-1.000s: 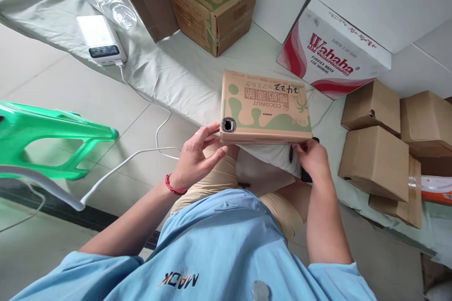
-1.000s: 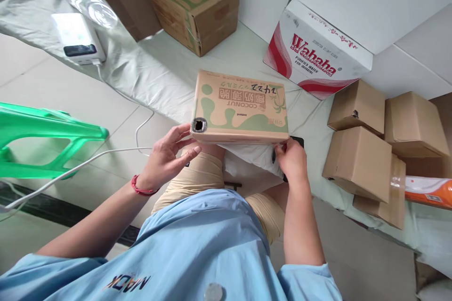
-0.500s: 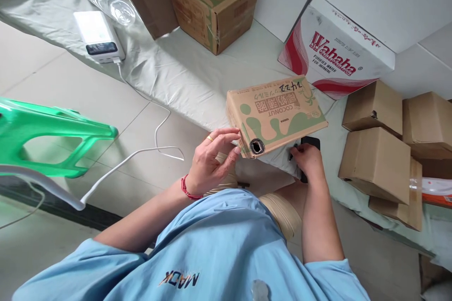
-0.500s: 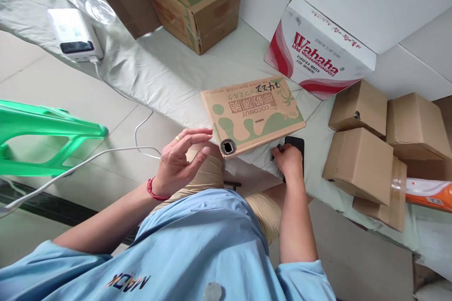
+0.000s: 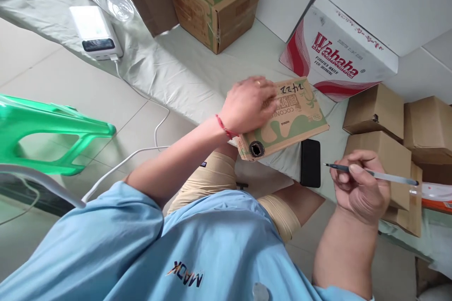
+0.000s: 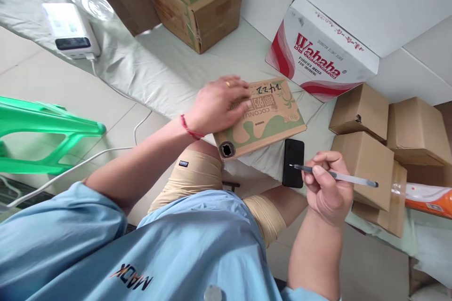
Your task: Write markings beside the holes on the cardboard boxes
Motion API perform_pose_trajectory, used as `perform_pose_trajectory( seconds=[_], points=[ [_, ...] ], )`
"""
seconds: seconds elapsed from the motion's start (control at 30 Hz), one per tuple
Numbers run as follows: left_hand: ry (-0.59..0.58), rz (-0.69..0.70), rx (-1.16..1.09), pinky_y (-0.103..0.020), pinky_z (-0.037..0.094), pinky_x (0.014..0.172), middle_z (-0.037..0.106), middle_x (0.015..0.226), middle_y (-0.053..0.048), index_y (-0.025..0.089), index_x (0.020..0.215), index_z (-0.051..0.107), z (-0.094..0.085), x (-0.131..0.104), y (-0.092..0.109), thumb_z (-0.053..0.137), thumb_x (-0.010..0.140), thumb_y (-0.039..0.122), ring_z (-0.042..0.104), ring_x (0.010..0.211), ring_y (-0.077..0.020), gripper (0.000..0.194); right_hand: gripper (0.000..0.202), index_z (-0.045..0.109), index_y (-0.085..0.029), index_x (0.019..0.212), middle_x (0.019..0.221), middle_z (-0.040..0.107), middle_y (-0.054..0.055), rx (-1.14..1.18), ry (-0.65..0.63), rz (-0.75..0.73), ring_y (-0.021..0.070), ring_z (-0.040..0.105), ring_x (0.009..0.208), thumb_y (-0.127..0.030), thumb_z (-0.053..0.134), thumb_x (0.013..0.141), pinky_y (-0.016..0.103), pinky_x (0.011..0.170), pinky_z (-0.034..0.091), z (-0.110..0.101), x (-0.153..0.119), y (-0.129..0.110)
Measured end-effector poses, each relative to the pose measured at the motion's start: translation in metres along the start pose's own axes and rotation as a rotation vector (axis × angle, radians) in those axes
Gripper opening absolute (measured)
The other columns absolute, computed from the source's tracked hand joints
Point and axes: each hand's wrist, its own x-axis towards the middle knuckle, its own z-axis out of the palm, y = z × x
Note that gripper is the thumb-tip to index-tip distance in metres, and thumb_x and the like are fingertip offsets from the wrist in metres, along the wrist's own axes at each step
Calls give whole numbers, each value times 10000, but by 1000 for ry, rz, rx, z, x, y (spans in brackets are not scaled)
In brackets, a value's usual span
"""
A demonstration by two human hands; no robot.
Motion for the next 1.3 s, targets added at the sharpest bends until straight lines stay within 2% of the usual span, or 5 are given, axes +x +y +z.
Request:
perform_pose_trajectory(
  seconds=[0.13, 0.4, 0.53, 0.8, 1.3],
  points=[
    [-137, -32, 260, -650, 452, 1179, 586, 1669, -86, 255, 1530, 655, 7, 2, 10, 533, 1071, 360, 620, 1417, -401, 486, 159, 832, -256, 1017, 747, 717, 17, -40, -278, -183, 163, 657, 629, -277, 823, 859, 271, 537, 483, 41, 22, -14],
    [-146, -44, 409, -510, 516, 930, 539, 1712, -57, 275, 1561, 613, 6, -2, 12, 436, 1113, 388, 671, 1255, -358, 494, 117, 687, -232, 756, 605, 533, -35, -88, -639, -183, 123, 407, 528, -135, 694, 822, 305, 519, 280, 99, 76, 25],
    [-159, -56, 401, -485, 497, 905, 528, 1717, -65, 275, 1535, 625, 7, 0, 9, 447, 1113, 388, 668, 1230, -352, 472, 127, 695, -228, 767, 623, 582, -35, -48, -721, -222, 121, 433, 530, -123, 665, 832, 312, 529, 279, 101, 73, 35],
    [-131, -60, 315, -491, 448, 931, 649, 1503, -133, 276, 1449, 679, 10, 9, 2, 478, 1091, 400, 637, 1182, -353, 428, 151, 679, -214, 724, 617, 577, -34, -144, -900, -270, 109, 463, 549, -102, 651, 822, 295, 546, 327, 104, 76, 22],
    [-141, -88, 296, -475, 446, 930, 667, 1480, -131, 269, 1500, 655, 9, 10, 5, 508, 1087, 382, 642, 1209, -355, 452, 169, 641, -208, 693, 601, 567, -40, -218, -957, -265, 104, 459, 548, -98, 633, 822, 276, 546, 345, 110, 77, 15]
  ],
)
